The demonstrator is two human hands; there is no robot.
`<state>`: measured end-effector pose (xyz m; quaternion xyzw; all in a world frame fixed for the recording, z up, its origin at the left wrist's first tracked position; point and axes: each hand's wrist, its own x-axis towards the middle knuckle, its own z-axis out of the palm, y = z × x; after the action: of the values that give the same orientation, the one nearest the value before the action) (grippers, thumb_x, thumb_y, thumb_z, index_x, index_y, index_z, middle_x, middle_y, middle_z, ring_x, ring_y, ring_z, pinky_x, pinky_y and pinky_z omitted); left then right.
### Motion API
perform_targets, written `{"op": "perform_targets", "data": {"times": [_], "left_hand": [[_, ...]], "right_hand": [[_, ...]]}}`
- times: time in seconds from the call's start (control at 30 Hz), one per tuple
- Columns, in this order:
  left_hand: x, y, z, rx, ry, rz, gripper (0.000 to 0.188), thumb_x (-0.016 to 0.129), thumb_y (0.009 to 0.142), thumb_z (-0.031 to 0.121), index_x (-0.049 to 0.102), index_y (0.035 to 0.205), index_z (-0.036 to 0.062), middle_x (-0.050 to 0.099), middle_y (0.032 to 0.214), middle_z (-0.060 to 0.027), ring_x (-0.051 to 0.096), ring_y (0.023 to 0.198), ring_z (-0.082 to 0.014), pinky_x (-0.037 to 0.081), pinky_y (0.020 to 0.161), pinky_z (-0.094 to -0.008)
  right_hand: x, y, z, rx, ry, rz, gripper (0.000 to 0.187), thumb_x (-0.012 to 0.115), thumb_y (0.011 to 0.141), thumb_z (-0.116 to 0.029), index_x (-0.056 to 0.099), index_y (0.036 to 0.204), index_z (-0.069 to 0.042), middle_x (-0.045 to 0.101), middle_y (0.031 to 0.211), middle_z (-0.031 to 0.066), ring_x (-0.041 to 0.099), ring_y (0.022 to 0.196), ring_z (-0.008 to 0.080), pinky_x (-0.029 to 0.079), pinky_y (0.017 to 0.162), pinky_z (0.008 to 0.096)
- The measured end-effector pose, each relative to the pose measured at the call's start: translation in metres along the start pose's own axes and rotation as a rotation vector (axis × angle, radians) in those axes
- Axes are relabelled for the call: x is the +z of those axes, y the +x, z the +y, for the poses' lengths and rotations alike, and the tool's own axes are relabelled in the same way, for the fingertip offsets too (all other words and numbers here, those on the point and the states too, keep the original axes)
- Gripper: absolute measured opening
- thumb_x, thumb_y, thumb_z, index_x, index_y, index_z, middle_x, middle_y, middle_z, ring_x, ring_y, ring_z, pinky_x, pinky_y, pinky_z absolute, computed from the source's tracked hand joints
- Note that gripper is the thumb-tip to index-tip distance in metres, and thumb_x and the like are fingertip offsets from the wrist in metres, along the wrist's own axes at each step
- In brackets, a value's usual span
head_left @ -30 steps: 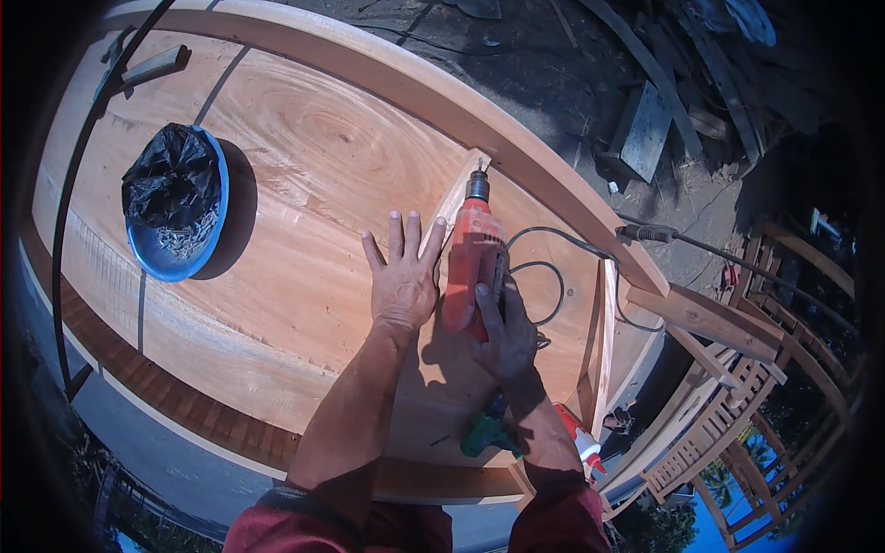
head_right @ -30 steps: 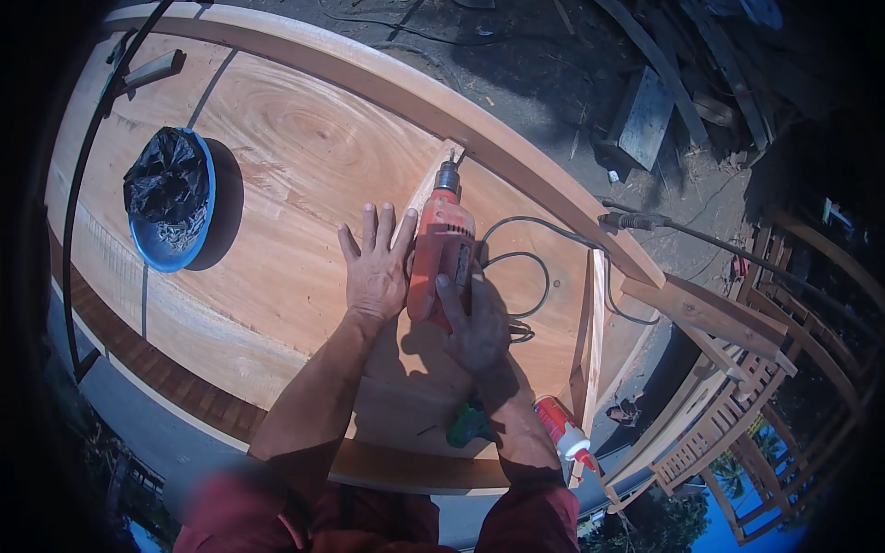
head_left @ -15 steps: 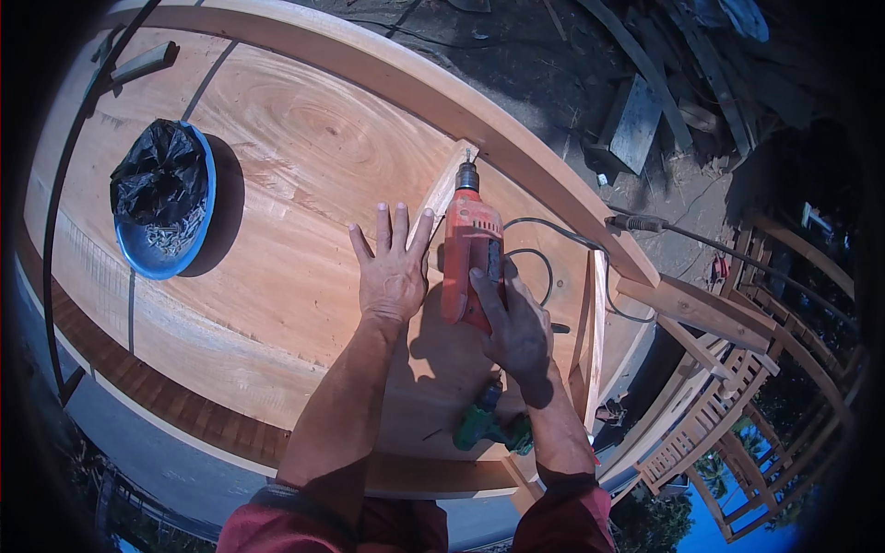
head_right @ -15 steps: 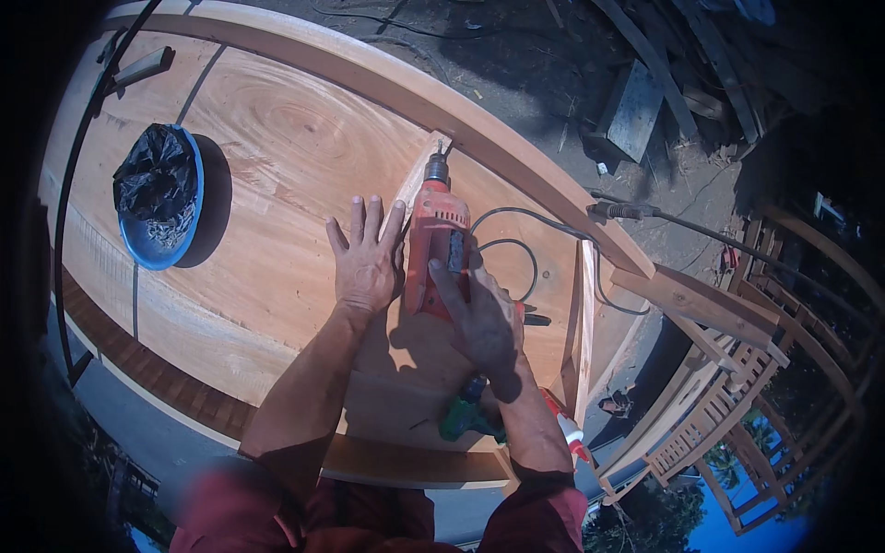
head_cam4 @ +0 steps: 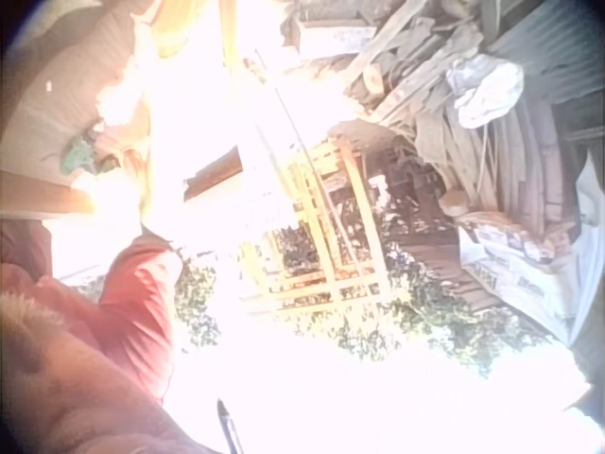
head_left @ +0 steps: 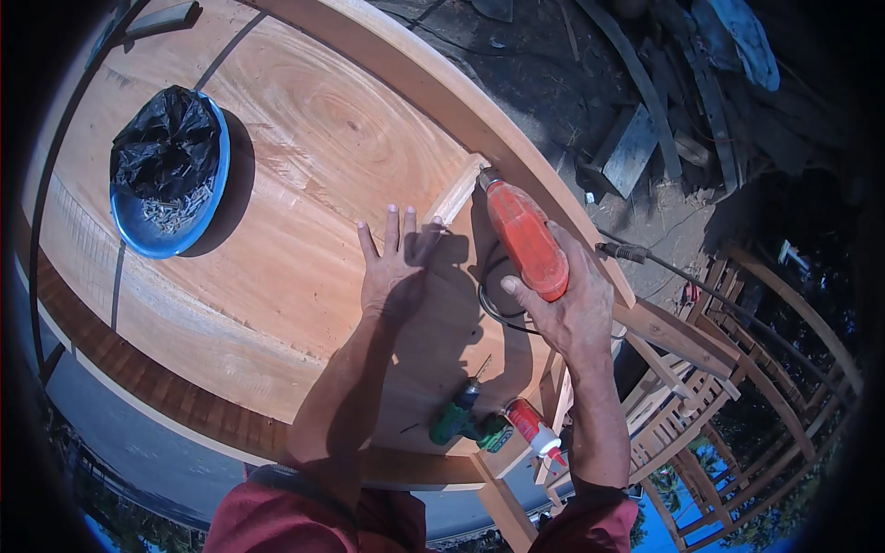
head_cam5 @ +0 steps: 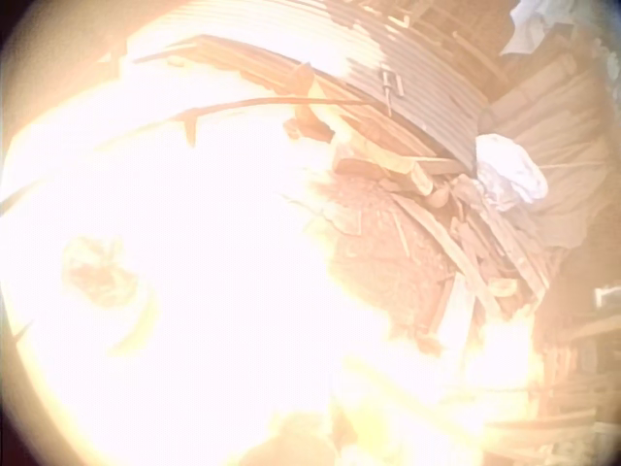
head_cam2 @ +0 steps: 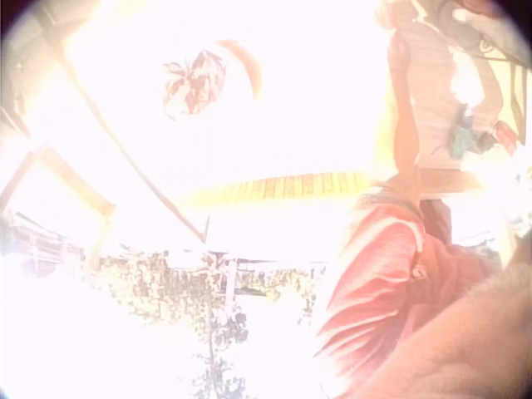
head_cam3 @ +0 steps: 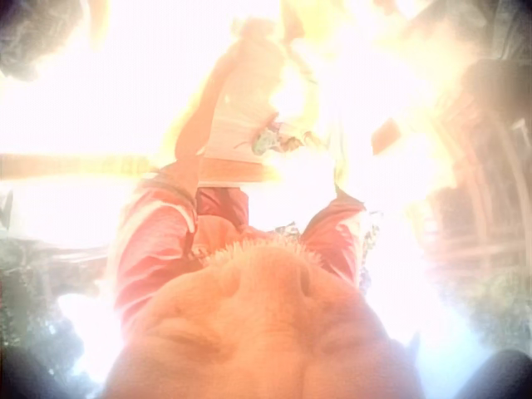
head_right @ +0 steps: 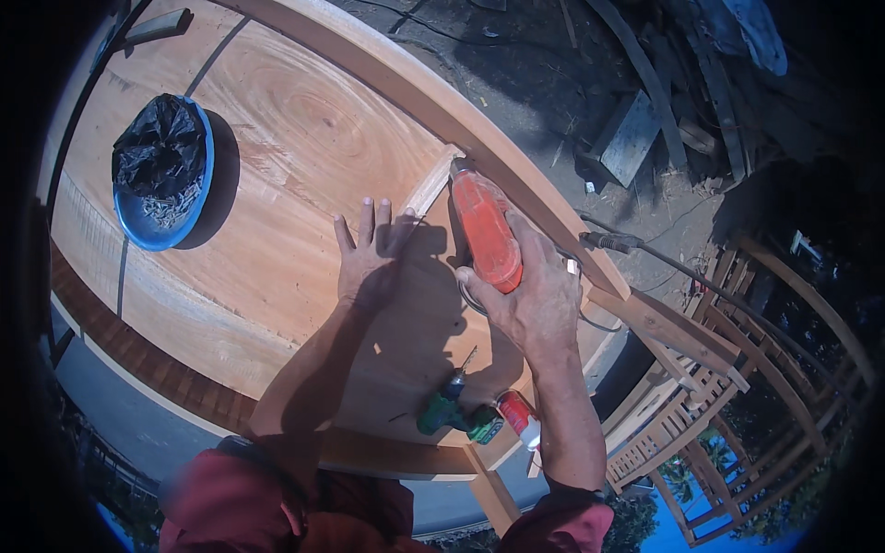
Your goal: The person uses a circular saw to cut a piece of wood, applies glue to several wooden slats, and then uses a power drill to secure the slats to the underside of a wooden bench.
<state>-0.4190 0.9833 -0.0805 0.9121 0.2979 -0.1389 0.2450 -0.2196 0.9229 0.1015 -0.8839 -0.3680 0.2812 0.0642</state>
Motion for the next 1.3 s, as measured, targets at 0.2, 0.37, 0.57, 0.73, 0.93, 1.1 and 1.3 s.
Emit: {"op": "perform_targets", "data": {"times": [0.2,0.37,0.57,0.73,0.93,1.1,1.3], "left_hand": [[-0.01,0.003,-0.001,-0.019,-0.117,-0.034,0.073,0.055,0.094,0.016,0.031,0.163,0.0218,0.03,0.166,-0.018,0.019,0.157,-0.0414,0.014,0.115,-0.0798],[0.003,-0.002,-0.006,-0.001,-0.13,0.035,0.08,0.055,0.09,0.011,0.029,0.164,0.0251,0.028,0.168,-0.017,0.019,0.158,-0.0396,0.012,0.116,-0.0793],[-0.001,0.001,-0.004,-0.002,-0.143,0.054,0.077,0.054,0.09,0.014,0.031,0.163,0.0262,0.03,0.167,-0.0159,0.021,0.158,-0.0375,0.014,0.117,-0.0783],[-0.001,0.0,-0.004,-0.008,-0.118,0.026,0.072,0.052,0.092,0.016,0.036,0.161,0.0257,0.032,0.166,-0.0158,0.023,0.157,-0.0377,0.015,0.118,-0.0771],[-0.002,0.0,-0.006,-0.009,-0.125,0.017,0.067,0.052,0.092,0.016,0.04,0.158,0.0227,0.033,0.166,-0.0159,0.023,0.157,-0.0379,0.015,0.117,-0.0771],[-0.006,-0.001,-0.006,-0.009,-0.158,0.004,0.066,0.052,0.092,0.015,0.041,0.157,0.0211,0.034,0.165,-0.0138,0.022,0.157,-0.0385,0.015,0.117,-0.0777],[-0.008,0.0,-0.005,0.008,-0.134,-0.009,0.065,0.053,0.092,0.016,0.043,0.156,0.0202,0.034,0.166,-0.0107,0.022,0.157,-0.0388,0.014,0.117,-0.0782]], "right_hand": [[0.01,-0.002,-0.006,0.049,0.043,0.0,0.068,0.081,0.073,-0.018,0.057,0.134,-0.004,0.071,0.119,0.0217,0.071,0.108,0.0386,0.056,0.094,0.0457],[-0.004,0.014,-0.024,0.171,0.046,-0.102,0.069,0.08,0.073,-0.024,0.057,0.135,-0.005,0.072,0.115,0.0221,0.071,0.106,0.039,0.056,0.094,0.0472],[-0.003,0.023,-0.046,0.227,-0.074,-0.126,0.065,0.079,0.075,-0.032,0.059,0.131,-0.005,0.072,0.11,0.023,0.072,0.102,0.0405,0.057,0.091,0.0503],[-0.014,0.035,-0.043,0.248,-0.012,-0.152,0.066,0.081,0.074,-0.033,0.06,0.13,-0.005,0.073,0.106,0.0226,0.073,0.099,0.0398,0.057,0.091,0.0492],[-0.012,0.035,-0.036,0.071,-0.089,-0.124,0.072,0.081,0.073,-0.034,0.059,0.135,-0.004,0.073,0.109,0.0235,0.072,0.101,0.0389,0.057,0.092,0.0479],[-0.013,0.034,-0.037,-0.008,-0.309,-0.22,0.079,0.081,0.074,-0.032,0.052,0.143,-0.007,0.069,0.116,0.0226,0.073,0.099,0.0399,0.058,0.089,0.0501],[-0.026,0.049,-0.069,-0.054,-0.609,-0.403,0.086,0.087,0.068,-0.03,0.05,0.143,-0.011,0.065,0.115,0.0195,0.072,0.094,0.0369,0.059,0.085,0.0482]]}}
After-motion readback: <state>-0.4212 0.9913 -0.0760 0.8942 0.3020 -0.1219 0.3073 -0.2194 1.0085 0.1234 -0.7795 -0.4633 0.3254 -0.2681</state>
